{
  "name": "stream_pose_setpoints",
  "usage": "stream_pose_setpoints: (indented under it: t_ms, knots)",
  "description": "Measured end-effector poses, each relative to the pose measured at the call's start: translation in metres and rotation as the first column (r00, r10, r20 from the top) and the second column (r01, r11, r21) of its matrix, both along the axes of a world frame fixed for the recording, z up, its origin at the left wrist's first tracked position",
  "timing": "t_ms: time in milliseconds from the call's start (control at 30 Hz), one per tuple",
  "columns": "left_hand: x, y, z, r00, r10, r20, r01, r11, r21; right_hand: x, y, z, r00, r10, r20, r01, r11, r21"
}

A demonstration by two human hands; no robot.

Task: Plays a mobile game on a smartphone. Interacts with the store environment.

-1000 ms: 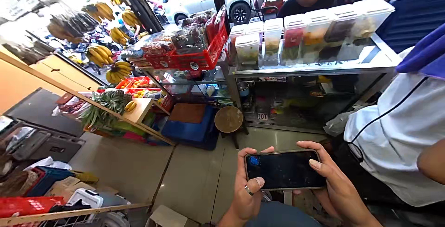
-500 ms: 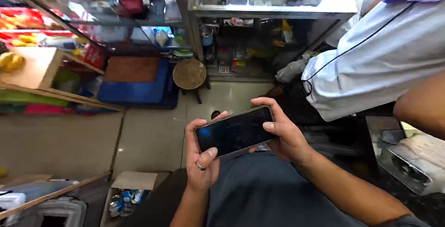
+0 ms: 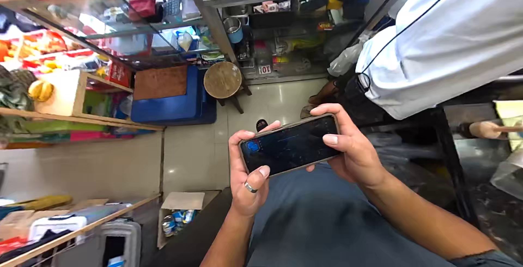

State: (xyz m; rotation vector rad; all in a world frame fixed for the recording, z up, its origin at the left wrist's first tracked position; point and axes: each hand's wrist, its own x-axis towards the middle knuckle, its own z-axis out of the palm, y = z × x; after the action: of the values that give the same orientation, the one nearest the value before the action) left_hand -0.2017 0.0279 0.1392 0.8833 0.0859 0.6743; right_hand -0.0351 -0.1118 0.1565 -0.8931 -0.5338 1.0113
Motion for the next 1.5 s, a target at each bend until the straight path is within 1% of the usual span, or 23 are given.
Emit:
stream_pose_setpoints:
  t_ms: [167,333,533,800,967,1100,1167,1367,1500]
  knots:
    - [0.022,-0.025,0.016,0.999,-0.044,-0.013,0.045,0.996,0.082,0.014,-0.032,0.001,0.998,-0.057,-0.023,0.059,0.996,0.066]
    - [0.029,-0.044,0.023,0.998,-0.063,-0.020,0.065,0.992,0.104,0.022,-0.054,0.002,0.999,-0.044,-0.012,0.045,0.993,0.108]
    - [0.027,-0.057,0.017,0.997,-0.074,-0.004,0.074,0.993,0.090,0.019,-0.069,-0.001,0.999,-0.051,0.015,0.049,0.993,0.112]
    - [0.021,-0.058,0.013,0.994,-0.107,0.017,0.104,0.989,0.103,0.006,-0.077,0.002,0.994,-0.102,0.032,0.099,0.992,0.082]
    - [0.018,-0.058,0.017,0.998,-0.067,0.001,0.066,0.990,0.127,0.003,-0.075,0.006,0.995,-0.093,0.048,0.090,0.994,0.061]
    - [0.018,-0.059,0.022,0.997,0.047,-0.065,-0.033,0.980,0.197,0.002,-0.074,0.007,0.996,-0.069,0.060,0.064,0.995,0.071]
    - [0.019,-0.060,0.022,0.993,0.078,-0.086,-0.059,0.976,0.210,0.001,-0.075,0.006,0.996,-0.068,0.064,0.064,0.996,0.065]
    - [0.022,-0.063,0.019,0.994,0.078,-0.080,-0.061,0.978,0.197,0.003,-0.079,0.005,0.995,-0.079,0.061,0.078,0.997,0.027]
    - [0.022,-0.065,0.019,0.991,0.096,-0.089,-0.072,0.969,0.238,0.004,-0.079,0.005,0.985,-0.120,0.123,0.126,0.991,-0.040]
